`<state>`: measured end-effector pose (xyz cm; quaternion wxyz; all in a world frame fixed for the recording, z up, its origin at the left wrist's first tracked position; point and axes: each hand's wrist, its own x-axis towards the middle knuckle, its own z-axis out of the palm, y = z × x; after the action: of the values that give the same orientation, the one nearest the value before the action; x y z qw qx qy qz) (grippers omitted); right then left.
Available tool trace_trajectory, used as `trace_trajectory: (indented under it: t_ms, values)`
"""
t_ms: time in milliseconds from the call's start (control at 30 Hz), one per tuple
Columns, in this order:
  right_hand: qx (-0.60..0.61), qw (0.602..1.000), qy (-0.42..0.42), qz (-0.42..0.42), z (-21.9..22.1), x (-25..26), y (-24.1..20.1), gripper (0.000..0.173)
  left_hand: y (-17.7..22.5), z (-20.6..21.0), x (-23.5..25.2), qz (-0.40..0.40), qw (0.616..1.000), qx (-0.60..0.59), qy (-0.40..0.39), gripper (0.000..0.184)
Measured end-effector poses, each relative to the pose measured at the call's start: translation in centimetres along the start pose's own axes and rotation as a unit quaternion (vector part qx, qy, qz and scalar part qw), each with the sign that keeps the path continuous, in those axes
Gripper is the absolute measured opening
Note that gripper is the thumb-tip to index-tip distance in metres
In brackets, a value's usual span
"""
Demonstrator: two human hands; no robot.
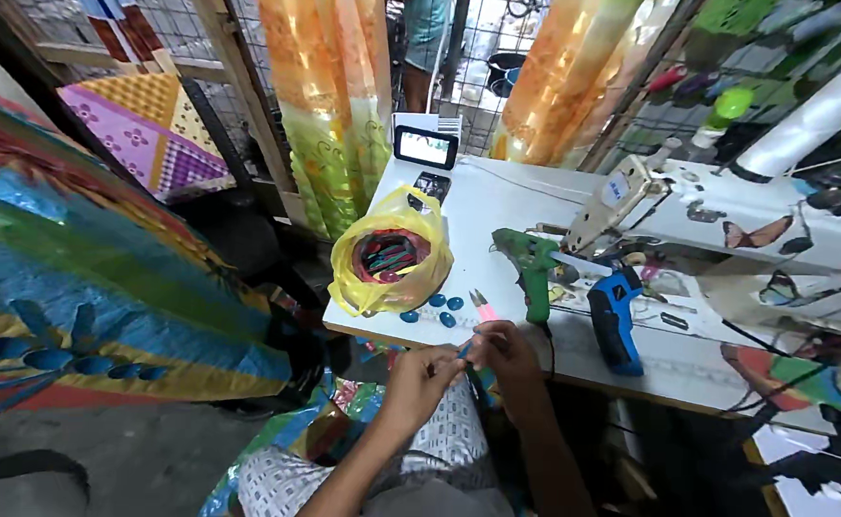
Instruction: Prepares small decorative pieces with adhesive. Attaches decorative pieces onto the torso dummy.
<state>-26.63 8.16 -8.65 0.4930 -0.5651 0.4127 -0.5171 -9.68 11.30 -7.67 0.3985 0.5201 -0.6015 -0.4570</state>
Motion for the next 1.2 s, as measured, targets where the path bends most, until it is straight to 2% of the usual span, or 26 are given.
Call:
trace_trajectory:
  t_ms: [100,167,200,267,333,433,600,700,867,967,1067,1133,1200]
  values:
    - [-0.032,0.997,-0.074,-0.012,-0.1,-0.5,0.1,0.012,-0.7,-1.3,-2.1,-0.013,1.0,0.018,-0.02,0.022]
    - [-0.112,0.988,-0.101,-0.026,-0.1,-0.8,0.5,0.016,-1.7,-1.5,-3.3,-0.02,1.0,-0.001,-0.017,0.022]
    - [-0.199,0.975,-0.085,-0.049,-0.2,-0.7,0.6,0.019,-2.2,-1.5,-3.9,-0.029,0.999,-0.017,-0.005,0.022]
    - [-0.375,0.921,-0.011,-0.1,-0.7,0.2,1.2,0.025,-3.0,-1.5,-4.9,-0.044,0.997,-0.052,0.043,0.02]
    - [-0.466,0.875,0.045,-0.125,-1.3,2.0,2.5,0.031,-3.1,-1.6,-5.6,-0.048,0.993,-0.064,0.087,0.017]
    - [-0.515,0.841,0.067,-0.152,-1.8,4.0,4.7,0.036,-2.7,-2.0,-6.5,-0.048,0.993,-0.048,0.097,0.017]
    - [-0.527,0.835,0.072,-0.14,-1.6,4.7,4.8,0.03,-1.4,-2.7,-6.4,-0.068,0.981,-0.109,0.144,0.019]
    - [-0.525,0.829,0.11,-0.16,-1.7,4.5,5.3,0.032,-1.5,-3.2,-5.9,-0.066,0.979,-0.142,0.132,0.023]
    - [-0.493,0.85,0.141,-0.123,-1.3,4.0,5.1,0.033,-2.2,-3.2,-5.9,-0.057,0.981,-0.117,0.143,0.029]
    - [-0.38,0.901,0.178,-0.109,-0.1,3.4,2.4,0.038,-1.8,-3.5,-6.3,-0.038,0.979,-0.071,0.185,0.031]
    - [-0.257,0.96,0.08,-0.07,2.6,1.5,-1.6,0.041,-1.7,-3.3,-6.9,0.052,0.958,0.084,0.268,0.032]
    - [-0.23,0.972,-0.007,-0.053,4.8,0.0,-2.8,0.044,-1.8,-3.0,-6.8,0.12,0.913,0.205,0.33,0.028]
    - [-0.251,0.962,-0.054,-0.095,6.8,-1.2,-2.9,0.045,-1.8,-2.9,-6.7,0.157,0.875,0.275,0.366,0.026]
